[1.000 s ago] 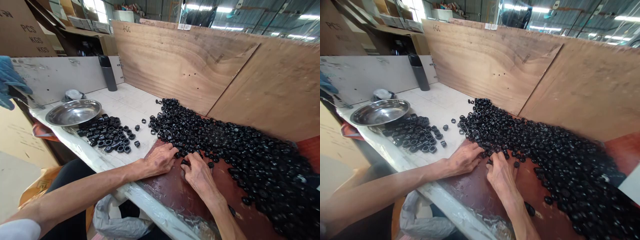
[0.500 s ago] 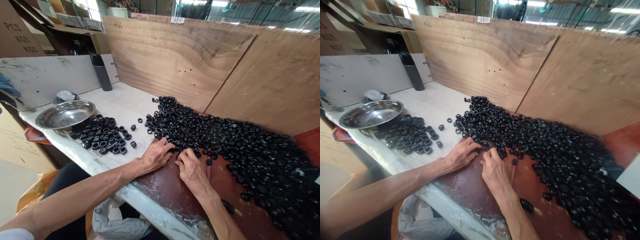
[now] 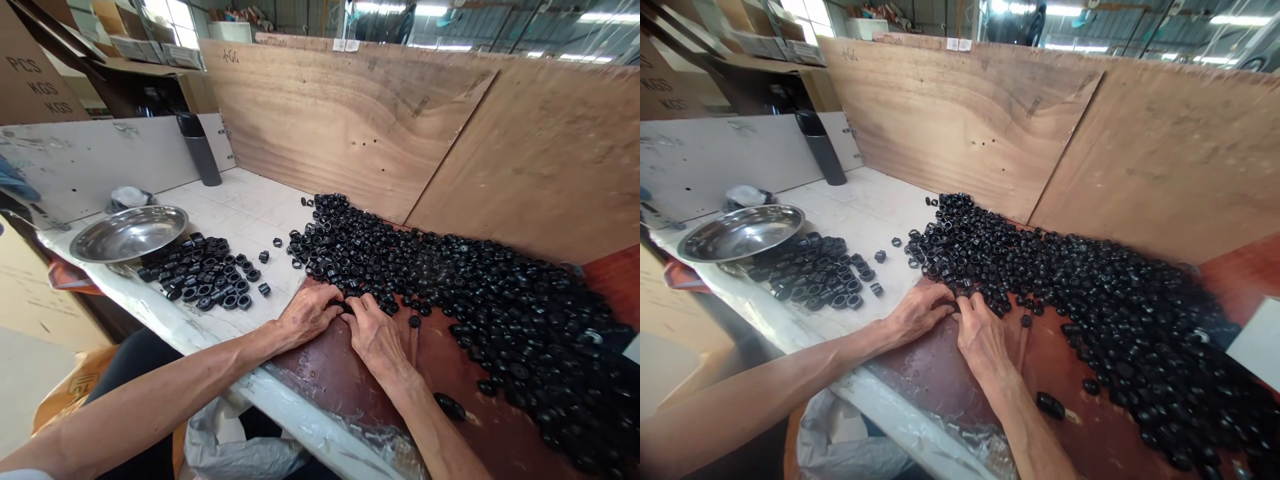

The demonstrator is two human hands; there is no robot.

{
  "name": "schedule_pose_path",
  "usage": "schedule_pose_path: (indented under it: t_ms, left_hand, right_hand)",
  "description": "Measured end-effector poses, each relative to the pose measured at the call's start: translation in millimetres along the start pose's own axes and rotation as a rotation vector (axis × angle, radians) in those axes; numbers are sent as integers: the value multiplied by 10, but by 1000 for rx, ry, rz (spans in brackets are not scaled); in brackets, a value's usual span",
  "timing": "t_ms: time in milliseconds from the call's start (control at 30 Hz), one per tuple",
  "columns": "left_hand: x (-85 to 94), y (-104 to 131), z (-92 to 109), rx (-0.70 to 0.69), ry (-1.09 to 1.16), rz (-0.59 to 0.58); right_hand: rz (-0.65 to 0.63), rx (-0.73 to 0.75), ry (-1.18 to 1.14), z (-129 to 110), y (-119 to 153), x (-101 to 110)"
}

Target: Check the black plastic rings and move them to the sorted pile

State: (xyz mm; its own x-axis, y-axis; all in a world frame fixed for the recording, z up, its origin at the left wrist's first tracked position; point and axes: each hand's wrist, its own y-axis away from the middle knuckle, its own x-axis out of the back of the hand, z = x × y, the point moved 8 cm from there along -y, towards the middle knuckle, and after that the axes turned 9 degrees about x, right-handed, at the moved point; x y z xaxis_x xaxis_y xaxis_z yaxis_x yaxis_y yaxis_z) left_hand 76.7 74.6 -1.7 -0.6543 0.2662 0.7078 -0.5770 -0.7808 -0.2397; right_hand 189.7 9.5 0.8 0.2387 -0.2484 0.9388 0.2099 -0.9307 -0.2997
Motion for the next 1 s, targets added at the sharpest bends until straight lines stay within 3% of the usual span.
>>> schedule_pose_path:
  t_ms: [100,300,533,733,833,1000]
  left_hand:
    - [42,-4,-34,23,50,38]
    - [92,73,63,-63,26,79]
    - [-39,79,112,-92,-112,-27]
    - [-39,79,206,-138,-128,-30]
    - [2,69,184,-68,1,-19]
    - [-24,10,18,231,540,-117]
  right_hand:
    - [7,-29,7,43,18,15]
    - [2,-39,-65,123,44,27]
    - [63,-55,-236,131,46,108]
    - [130,-138,-333,208,53,155]
    - [80,-157,-403,199,51,121]
    - [115,-409,-670,323,123,66]
